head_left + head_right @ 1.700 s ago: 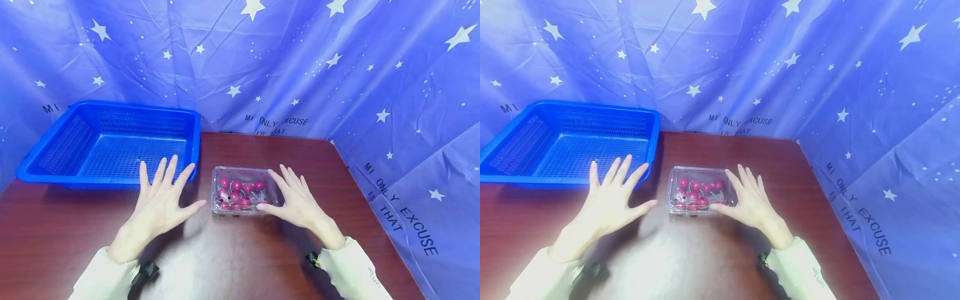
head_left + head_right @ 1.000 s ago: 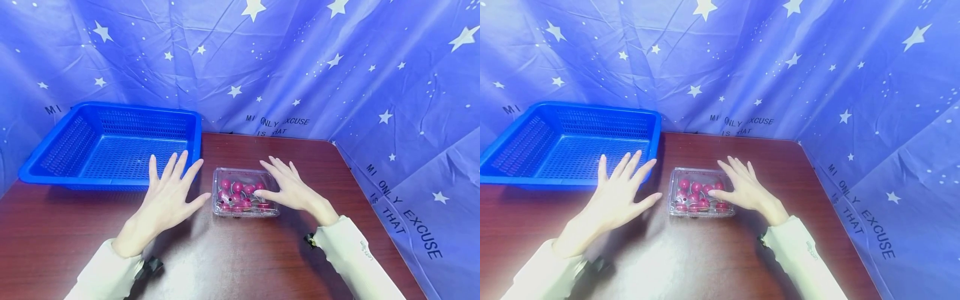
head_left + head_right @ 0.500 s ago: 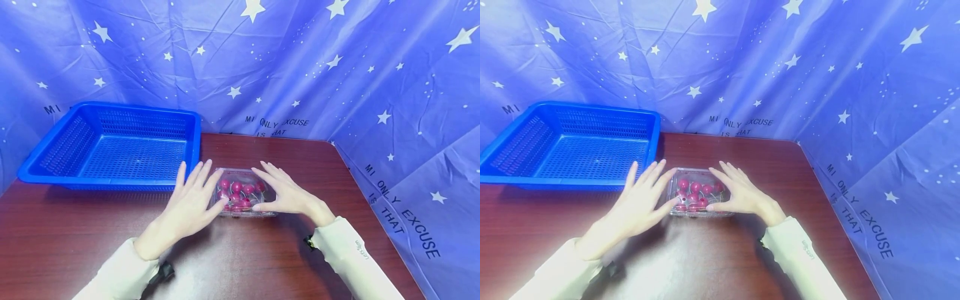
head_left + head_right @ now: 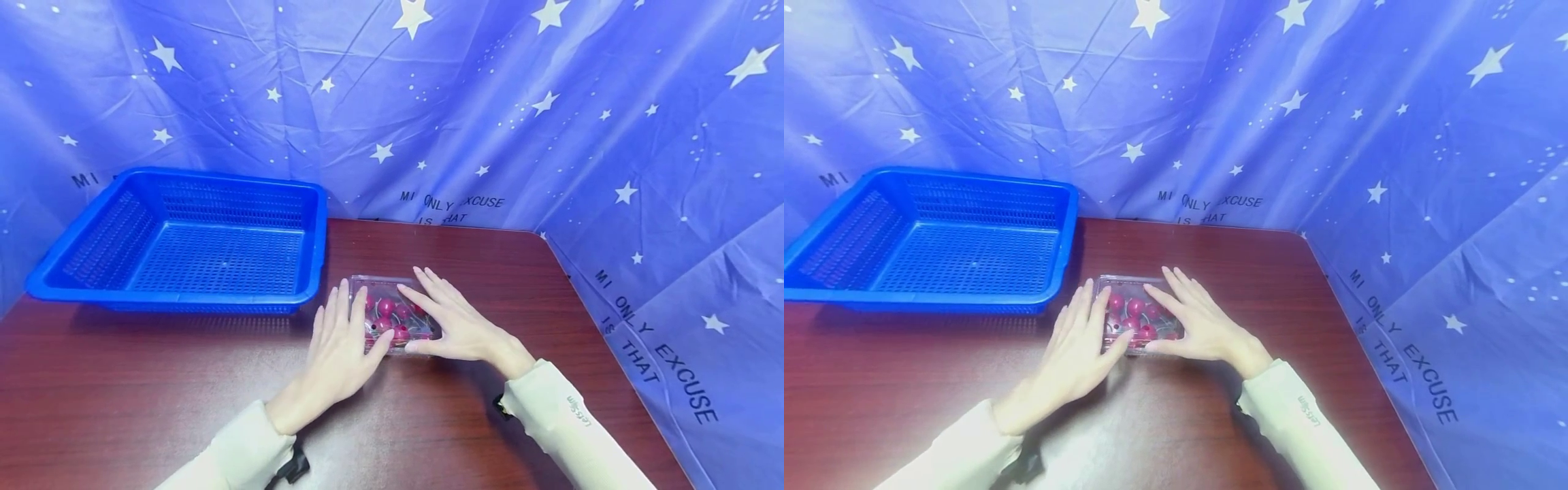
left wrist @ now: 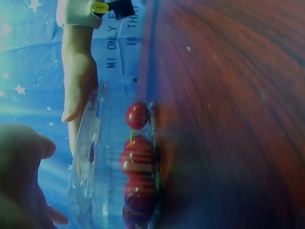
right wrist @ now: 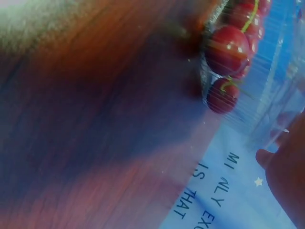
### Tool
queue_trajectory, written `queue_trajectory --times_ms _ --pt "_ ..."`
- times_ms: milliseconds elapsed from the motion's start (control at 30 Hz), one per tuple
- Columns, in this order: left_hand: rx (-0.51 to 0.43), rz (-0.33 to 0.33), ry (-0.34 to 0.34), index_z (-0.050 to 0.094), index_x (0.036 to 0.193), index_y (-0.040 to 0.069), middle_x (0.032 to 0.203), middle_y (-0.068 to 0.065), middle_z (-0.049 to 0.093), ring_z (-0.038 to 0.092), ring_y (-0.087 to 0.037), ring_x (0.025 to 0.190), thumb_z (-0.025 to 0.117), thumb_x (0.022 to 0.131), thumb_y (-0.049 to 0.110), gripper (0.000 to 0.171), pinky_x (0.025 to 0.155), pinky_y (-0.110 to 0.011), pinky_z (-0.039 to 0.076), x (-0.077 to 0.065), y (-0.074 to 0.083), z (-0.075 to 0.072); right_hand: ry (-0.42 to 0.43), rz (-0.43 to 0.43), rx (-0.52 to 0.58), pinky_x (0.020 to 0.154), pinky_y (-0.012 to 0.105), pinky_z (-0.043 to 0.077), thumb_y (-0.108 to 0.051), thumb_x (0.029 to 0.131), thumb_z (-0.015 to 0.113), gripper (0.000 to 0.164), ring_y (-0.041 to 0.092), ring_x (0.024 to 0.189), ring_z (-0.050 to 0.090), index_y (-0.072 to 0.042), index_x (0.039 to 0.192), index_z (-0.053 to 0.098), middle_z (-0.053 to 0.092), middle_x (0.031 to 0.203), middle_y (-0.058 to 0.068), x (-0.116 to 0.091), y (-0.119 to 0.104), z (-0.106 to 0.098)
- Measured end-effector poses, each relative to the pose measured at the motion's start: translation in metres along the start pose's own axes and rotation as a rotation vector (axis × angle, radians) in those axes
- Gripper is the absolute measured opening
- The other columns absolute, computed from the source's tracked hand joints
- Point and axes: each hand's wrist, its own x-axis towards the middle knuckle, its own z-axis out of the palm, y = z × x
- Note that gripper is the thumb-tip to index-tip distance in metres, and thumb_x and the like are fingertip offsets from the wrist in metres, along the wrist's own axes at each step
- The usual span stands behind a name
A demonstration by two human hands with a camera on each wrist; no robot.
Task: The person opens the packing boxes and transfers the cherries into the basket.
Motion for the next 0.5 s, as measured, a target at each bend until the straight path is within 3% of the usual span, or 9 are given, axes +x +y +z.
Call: queue_trajectory --times_ms 100,167,267,500 --pt "-0.034 -0.084 -0.024 0.024 0.152 0.002 0.159 -0.030 0.017 0.015 -0.046 0.144 0.048 0.091 0.055 0.084 0.111 -0.067 0.025 0.002 0.002 0.006 0.018 -0.006 -0.020 0.116 0.062 0.018 -0.063 0.076 0.066 0.096 0.032 0.149 0.006 -0.024 0.154 0.026 0.014 0.163 0.017 -0.001 0.001 0.004" --pt "-0.049 -0.105 -0.032 0.021 0.152 0.003 0.159 -0.030 0.016 0.017 -0.047 0.143 0.049 0.091 0.055 0.085 0.110 -0.067 0.028 0.002 0.003 0.010 0.038 -0.014 -0.035 0.115 0.062 0.020 -0.065 0.075 0.066 0.097 0.032 0.149 0.007 -0.023 0.153 0.027 0.015 0.163 0.018 -0.001 0.001 0.006" --pt "-0.048 -0.098 -0.023 0.022 0.151 0.001 0.158 -0.032 0.016 0.022 -0.049 0.141 0.049 0.092 0.052 0.083 0.108 -0.067 0.030 0.001 0.001 0.015 0.062 -0.029 -0.056 0.114 0.062 0.022 -0.066 0.074 0.065 0.098 0.033 0.148 0.008 -0.021 0.153 0.028 0.019 0.161 0.019 0.000 0.002 0.010" --pt "0.047 -0.060 0.002 0.025 0.150 0.000 0.155 -0.033 0.023 0.030 -0.048 0.138 0.044 0.094 0.054 0.081 0.111 -0.070 0.020 0.000 -0.001 0.018 0.089 -0.039 -0.047 0.114 0.063 0.021 -0.063 0.074 0.068 0.096 0.034 0.148 0.009 -0.019 0.151 0.032 0.021 0.160 0.021 0.001 0.001 0.013"
